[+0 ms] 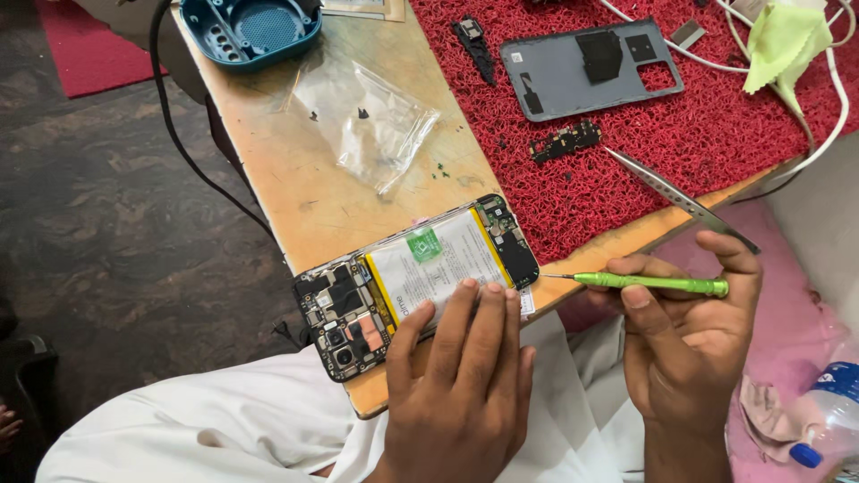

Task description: The person repairs a disassembled smartphone by using tweezers and a green screwdriver to manipulate internal components and connectors. They then test the device by turning it on and interacting with the touchscreen.

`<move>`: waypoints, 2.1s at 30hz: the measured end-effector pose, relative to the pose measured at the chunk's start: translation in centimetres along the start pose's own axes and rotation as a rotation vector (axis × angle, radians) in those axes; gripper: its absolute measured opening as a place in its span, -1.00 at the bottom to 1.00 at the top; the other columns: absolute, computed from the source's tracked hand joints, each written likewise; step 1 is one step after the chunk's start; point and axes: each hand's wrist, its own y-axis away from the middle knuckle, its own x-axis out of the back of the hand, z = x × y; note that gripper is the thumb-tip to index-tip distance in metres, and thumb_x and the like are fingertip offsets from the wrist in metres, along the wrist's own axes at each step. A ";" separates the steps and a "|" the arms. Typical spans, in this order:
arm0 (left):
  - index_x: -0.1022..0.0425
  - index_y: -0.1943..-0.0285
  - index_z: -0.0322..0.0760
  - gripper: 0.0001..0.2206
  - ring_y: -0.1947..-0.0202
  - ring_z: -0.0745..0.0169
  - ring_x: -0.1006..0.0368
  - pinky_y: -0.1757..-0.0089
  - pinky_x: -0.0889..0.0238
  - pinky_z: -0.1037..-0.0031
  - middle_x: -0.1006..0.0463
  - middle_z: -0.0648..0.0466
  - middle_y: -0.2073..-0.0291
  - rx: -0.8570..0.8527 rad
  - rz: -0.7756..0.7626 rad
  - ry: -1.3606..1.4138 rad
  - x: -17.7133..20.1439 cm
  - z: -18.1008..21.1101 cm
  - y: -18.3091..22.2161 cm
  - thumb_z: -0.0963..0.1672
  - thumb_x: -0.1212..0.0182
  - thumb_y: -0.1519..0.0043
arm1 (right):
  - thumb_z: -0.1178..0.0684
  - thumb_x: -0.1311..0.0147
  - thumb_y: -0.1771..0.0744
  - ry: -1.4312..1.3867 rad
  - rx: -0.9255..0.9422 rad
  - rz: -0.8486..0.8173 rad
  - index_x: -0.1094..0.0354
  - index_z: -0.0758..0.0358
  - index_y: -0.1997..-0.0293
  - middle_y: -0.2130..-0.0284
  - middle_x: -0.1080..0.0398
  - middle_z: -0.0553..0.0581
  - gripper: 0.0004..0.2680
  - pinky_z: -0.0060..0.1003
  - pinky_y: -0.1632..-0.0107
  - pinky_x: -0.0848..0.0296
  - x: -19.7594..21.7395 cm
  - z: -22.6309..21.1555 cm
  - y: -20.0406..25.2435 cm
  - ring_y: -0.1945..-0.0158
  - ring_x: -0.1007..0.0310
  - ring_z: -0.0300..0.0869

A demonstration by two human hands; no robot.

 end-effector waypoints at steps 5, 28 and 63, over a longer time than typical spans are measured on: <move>-0.56 -0.22 -0.39 -0.65 -0.29 0.08 -0.38 -0.23 -0.13 0.05 -0.48 -0.02 -0.22 0.005 -0.006 0.002 0.0 0.0 0.0 -0.07 -0.18 -0.36 | 0.37 -0.07 -0.44 0.017 -0.008 0.010 0.06 0.21 -0.38 0.03 -0.46 0.47 -0.60 -0.08 -0.08 -0.58 -0.1 0.1 -0.1 0.04 -0.57 0.05; -0.55 -0.22 -0.42 -0.65 -0.29 0.03 -0.39 -0.23 -0.12 0.04 -0.48 -0.06 -0.21 0.004 0.001 0.040 0.0 -0.1 0.1 -0.08 -0.18 -0.35 | 0.35 -0.20 -0.44 0.417 0.184 -0.006 0.01 0.32 -0.33 0.11 -0.50 0.34 -0.62 -0.21 -0.06 -0.65 -1.7 -3.2 -2.2 0.10 -0.61 -0.07; -0.54 -0.26 -0.43 -0.63 -0.31 0.04 -0.38 -0.24 -0.12 0.06 -0.47 -0.07 -0.23 -0.010 -0.003 0.014 -0.1 -0.3 0.2 -0.08 -0.17 -0.37 | 0.39 -0.12 -0.39 0.894 0.158 -0.037 0.10 0.34 -0.35 0.07 -0.50 0.39 -0.56 -0.42 0.10 -0.55 -5.1 -6.0 -2.2 0.13 -0.57 -0.14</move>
